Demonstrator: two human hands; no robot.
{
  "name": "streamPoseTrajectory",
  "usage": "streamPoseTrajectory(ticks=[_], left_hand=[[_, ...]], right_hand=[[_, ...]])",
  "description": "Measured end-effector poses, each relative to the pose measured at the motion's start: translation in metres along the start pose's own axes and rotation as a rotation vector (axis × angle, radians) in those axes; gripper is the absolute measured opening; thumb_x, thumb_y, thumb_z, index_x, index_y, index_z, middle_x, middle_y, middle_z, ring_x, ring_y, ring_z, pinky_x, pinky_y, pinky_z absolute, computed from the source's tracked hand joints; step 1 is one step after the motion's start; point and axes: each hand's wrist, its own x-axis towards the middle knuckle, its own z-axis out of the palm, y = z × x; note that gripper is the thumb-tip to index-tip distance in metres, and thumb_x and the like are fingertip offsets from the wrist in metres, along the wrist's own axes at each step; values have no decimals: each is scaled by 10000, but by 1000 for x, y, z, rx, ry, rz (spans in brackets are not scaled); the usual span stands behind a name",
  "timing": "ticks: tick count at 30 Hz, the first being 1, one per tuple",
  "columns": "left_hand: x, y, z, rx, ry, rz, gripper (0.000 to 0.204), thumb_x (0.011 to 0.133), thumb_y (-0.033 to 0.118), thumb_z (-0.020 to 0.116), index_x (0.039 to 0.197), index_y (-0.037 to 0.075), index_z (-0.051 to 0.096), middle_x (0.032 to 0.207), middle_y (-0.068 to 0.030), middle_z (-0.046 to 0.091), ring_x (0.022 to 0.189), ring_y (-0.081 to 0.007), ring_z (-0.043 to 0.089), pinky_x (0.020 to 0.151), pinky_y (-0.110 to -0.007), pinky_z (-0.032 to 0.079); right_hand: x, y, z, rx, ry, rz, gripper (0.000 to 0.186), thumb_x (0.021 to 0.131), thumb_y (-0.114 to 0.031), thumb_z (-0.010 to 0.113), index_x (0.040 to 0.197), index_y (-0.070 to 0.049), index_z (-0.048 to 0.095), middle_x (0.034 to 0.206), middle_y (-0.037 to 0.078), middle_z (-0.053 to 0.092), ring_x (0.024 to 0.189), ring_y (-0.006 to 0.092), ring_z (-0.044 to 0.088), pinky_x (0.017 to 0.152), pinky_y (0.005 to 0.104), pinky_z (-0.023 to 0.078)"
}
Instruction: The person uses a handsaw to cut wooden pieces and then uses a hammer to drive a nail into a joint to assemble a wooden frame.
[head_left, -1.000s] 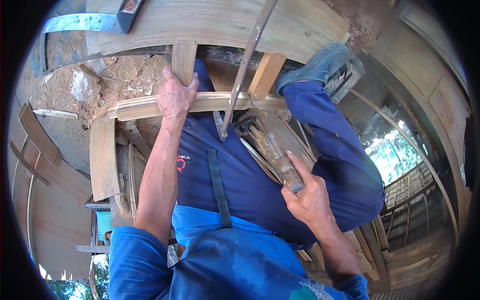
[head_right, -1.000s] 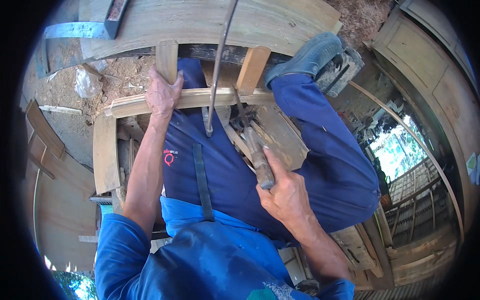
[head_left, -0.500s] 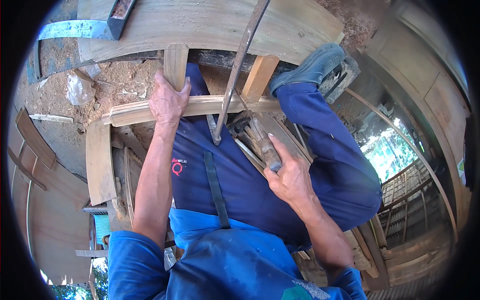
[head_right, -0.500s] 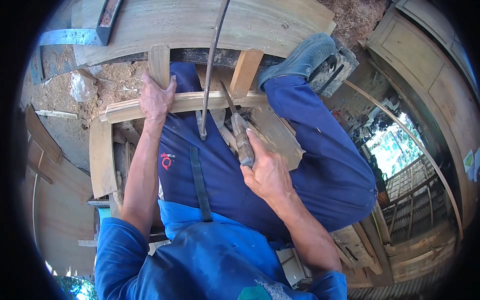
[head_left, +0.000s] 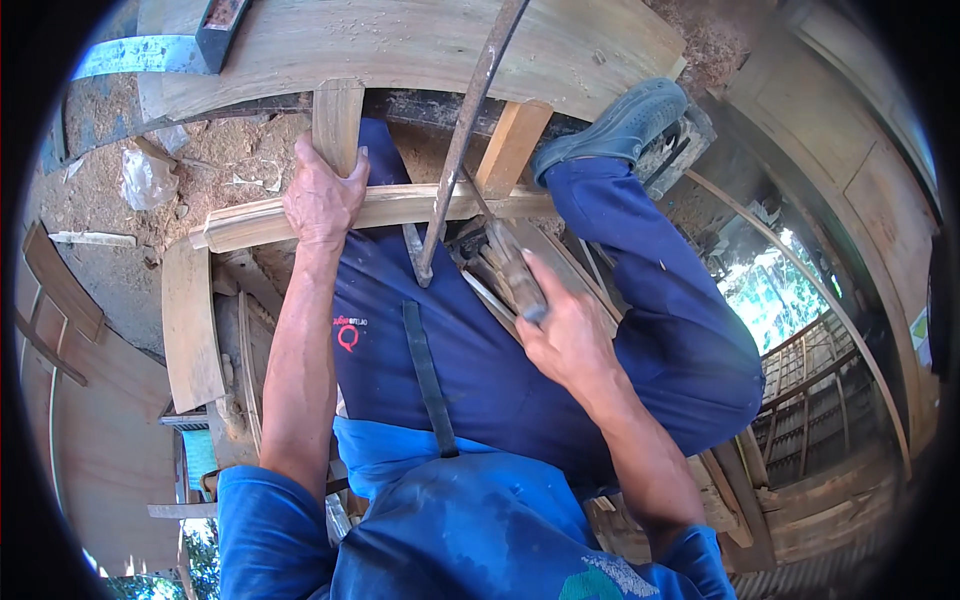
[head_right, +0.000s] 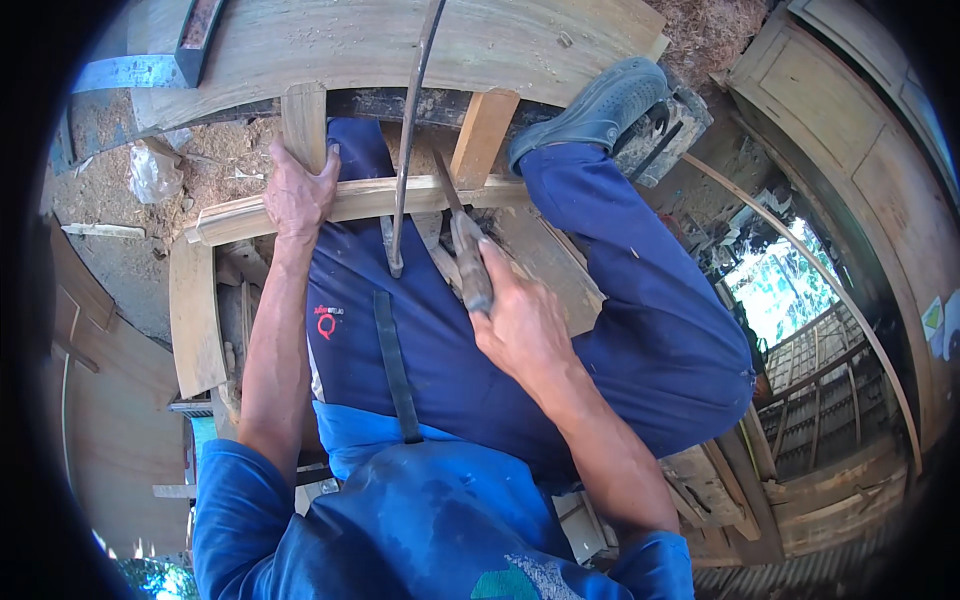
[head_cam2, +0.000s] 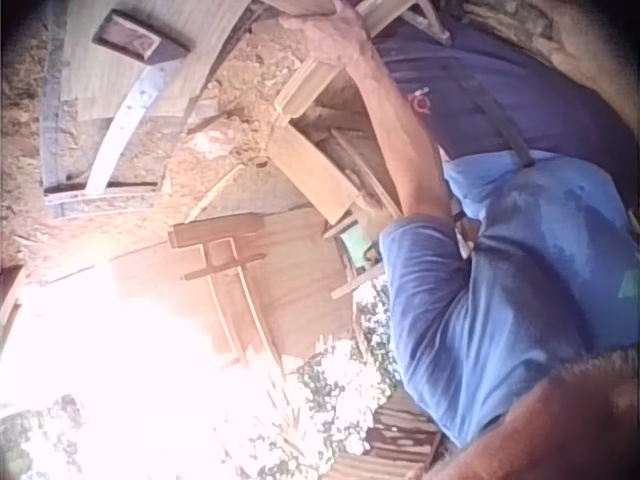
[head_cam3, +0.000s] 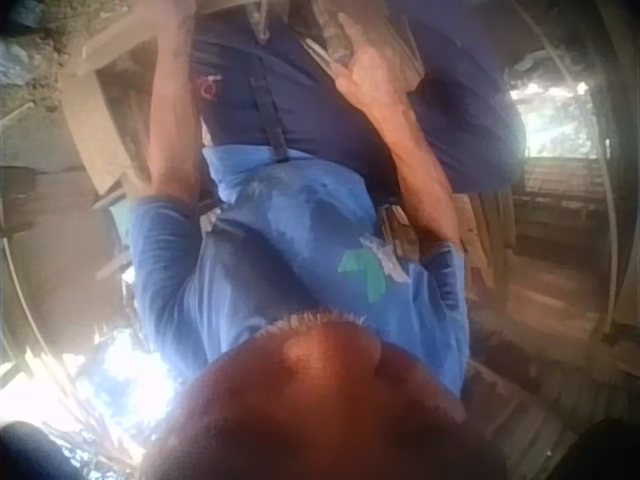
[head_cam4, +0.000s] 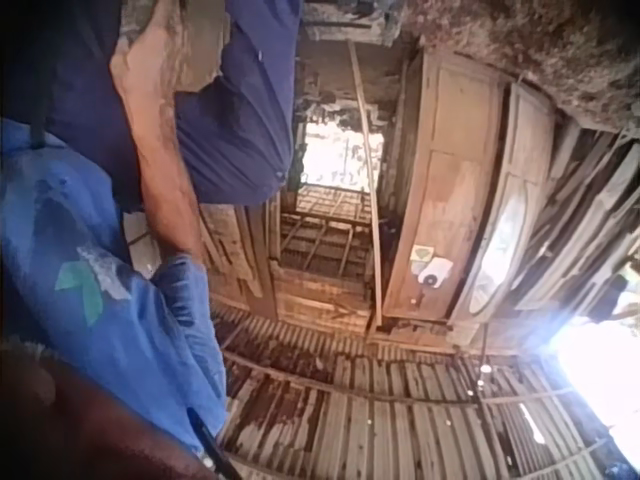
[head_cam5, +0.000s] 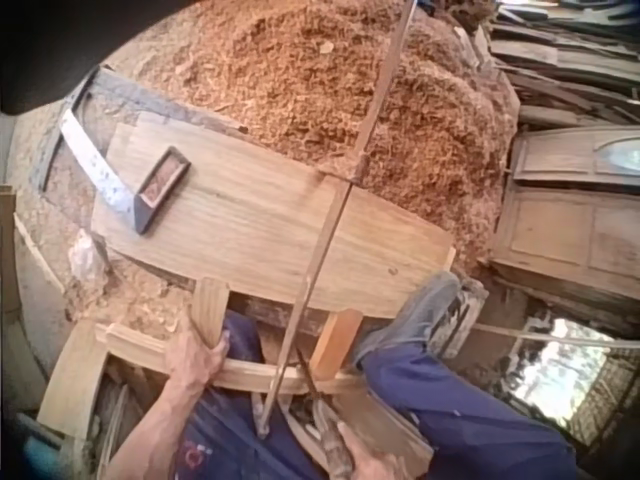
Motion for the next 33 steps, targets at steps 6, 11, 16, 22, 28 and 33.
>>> streamPoseTrajectory(ticks=[6, 11, 16, 22, 28, 33], left_hand=[[2, 2, 1, -15, 20, 9, 775, 798, 459, 740, 1336, 12, 407, 993, -281, 690, 877, -442, 693, 801, -497, 541], [4, 1, -1, 30, -2, -9, 798, 796, 472, 738, 1349, 11, 395, 968, -296, 687, 879, -444, 694, 798, -496, 541], [-2, 5, 1, 5, 4, -8, 804, 795, 474, 742, 1349, 9, 391, 1004, -291, 687, 916, -446, 688, 826, -486, 535], [3, 6, -1, 50, -22, -26, 805, 790, 471, 748, 1340, 8, 386, 1005, -283, 689, 915, -452, 684, 826, -487, 531], [6, 6, -1, 47, -12, -29, 839, 792, 478, 742, 1374, 7, 364, 972, -288, 691, 904, -459, 683, 827, -490, 529], [5, 5, -3, 84, -43, -34, 847, 796, 481, 739, 1384, 6, 355, 1016, -306, 679, 920, -463, 681, 830, -497, 524]], right_hand=[[5, 8, 8, 122, 117, -74, 662, 756, -108, 663, 1398, -71, 502, 833, 306, 655, 784, 483, 650, 758, 531, 512], [6, 0, -3, -1, -36, 18, 699, 758, -63, 681, 1414, -4, 445, 866, 291, 679, 799, 468, 675, 757, 540, 530], [1, 9, 10, 23, 66, -44, 697, 753, -109, 666, 1422, -77, 473, 845, 300, 670, 818, 486, 657, 785, 561, 515], [-6, 16, 5, 96, 119, -81, 619, 778, -94, 646, 1383, -65, 515, 859, 312, 667, 843, 489, 654, 826, 553, 514], [41, 8, 17, 51, 58, -25, 653, 770, -76, 659, 1397, -42, 479, 836, 302, 668, 804, 491, 650, 776, 554, 521], [-7, 21, 9, 34, 61, -105, 692, 743, -73, 734, 1372, 27, 465, 863, 274, 685, 808, 456, 678, 782, 510, 542]])
